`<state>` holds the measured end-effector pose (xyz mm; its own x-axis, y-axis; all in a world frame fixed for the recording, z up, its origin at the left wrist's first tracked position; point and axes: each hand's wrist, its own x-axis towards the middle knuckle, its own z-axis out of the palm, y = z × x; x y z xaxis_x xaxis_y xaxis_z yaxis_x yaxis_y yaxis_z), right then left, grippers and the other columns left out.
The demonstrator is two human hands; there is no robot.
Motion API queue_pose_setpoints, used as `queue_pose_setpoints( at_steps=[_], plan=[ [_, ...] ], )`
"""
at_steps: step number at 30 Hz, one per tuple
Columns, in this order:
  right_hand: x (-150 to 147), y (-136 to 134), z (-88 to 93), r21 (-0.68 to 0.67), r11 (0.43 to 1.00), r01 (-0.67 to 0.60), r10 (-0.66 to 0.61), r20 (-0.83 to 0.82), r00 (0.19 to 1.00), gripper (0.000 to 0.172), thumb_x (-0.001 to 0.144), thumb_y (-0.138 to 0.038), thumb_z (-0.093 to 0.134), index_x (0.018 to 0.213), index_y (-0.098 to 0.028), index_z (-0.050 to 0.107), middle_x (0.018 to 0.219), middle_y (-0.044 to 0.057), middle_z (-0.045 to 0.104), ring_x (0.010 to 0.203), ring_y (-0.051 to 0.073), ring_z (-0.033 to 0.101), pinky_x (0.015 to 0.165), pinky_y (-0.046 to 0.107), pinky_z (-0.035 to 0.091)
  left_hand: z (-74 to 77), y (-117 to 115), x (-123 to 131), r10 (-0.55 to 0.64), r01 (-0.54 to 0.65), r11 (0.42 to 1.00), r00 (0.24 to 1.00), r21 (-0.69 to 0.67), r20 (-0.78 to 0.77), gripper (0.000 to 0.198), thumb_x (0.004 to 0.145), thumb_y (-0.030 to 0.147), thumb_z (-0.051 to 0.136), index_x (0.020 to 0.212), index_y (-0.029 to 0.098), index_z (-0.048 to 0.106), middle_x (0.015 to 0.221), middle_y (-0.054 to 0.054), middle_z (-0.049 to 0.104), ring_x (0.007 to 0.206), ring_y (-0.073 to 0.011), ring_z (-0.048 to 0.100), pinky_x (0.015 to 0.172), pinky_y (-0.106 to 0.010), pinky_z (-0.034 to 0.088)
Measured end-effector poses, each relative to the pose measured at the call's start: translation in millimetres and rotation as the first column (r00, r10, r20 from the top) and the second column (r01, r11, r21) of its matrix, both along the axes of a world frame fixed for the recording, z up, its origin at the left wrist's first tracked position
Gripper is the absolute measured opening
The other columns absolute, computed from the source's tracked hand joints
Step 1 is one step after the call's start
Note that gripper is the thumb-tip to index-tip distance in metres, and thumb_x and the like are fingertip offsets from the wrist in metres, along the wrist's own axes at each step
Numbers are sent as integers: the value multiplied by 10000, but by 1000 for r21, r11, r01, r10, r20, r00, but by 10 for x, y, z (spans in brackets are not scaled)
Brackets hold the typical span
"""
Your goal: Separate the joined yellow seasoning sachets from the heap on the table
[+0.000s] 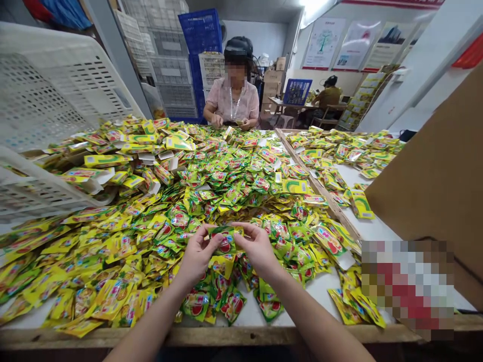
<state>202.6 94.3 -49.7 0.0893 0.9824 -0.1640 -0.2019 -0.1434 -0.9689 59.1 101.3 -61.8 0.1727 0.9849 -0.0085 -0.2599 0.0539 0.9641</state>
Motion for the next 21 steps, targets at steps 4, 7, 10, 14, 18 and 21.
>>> queue_pose_setpoints(
  at_steps=[4,7,10,14,18,21],
  plan=[
    [-120,-93,-22,-92,996,-17,0,-183,983,432,535,-462,824,863,-207,706,676,-11,695,571,119,606,511,216,461,-73,-24,28,68,-66,997,995,27,-75,411,673,497,695,855,202,476,701,58,517,548,-86,543,539,-211,460],
    [-133,-154,-48,-80,990,-112,94,-202,975,340,587,-450,810,780,-193,699,739,17,724,664,155,656,609,251,511,-116,-72,46,74,-65,996,986,63,-152,340,731,455,643,878,209,462,724,49,511,555,-91,531,535,-220,458],
    [-119,-179,-53,-84,989,-123,105,-193,976,354,528,-402,854,771,-200,693,764,17,736,740,182,680,714,293,531,-43,-15,-28,14,58,980,934,191,-358,230,815,408,560,901,203,503,687,37,529,588,-109,538,547,-219,456],
    [-77,-187,-8,-129,984,-125,96,-212,972,367,506,-397,867,757,-214,672,699,-6,722,667,177,678,665,297,545,201,494,-500,309,115,909,463,402,-831,184,906,329,438,966,207,561,861,-12,616,761,-133,587,692,-236,484],
    [-48,-192,-18,-105,988,-115,93,-189,977,341,555,-424,843,742,-207,658,693,-4,716,672,179,680,670,295,552,372,1233,-1231,450,-47,893,143,449,-881,265,860,148,402,1092,132,529,1118,-152,541,1016,-260,547,877,-398,429],
    [-70,-190,-85,-90,989,-121,104,-171,980,365,567,-455,828,753,-188,662,709,15,720,675,191,680,662,304,551,372,1591,-1603,436,-27,899,-22,437,-900,302,775,97,469,1060,136,562,1177,-188,508,1057,-338,518,881,-484,395]
  ],
)
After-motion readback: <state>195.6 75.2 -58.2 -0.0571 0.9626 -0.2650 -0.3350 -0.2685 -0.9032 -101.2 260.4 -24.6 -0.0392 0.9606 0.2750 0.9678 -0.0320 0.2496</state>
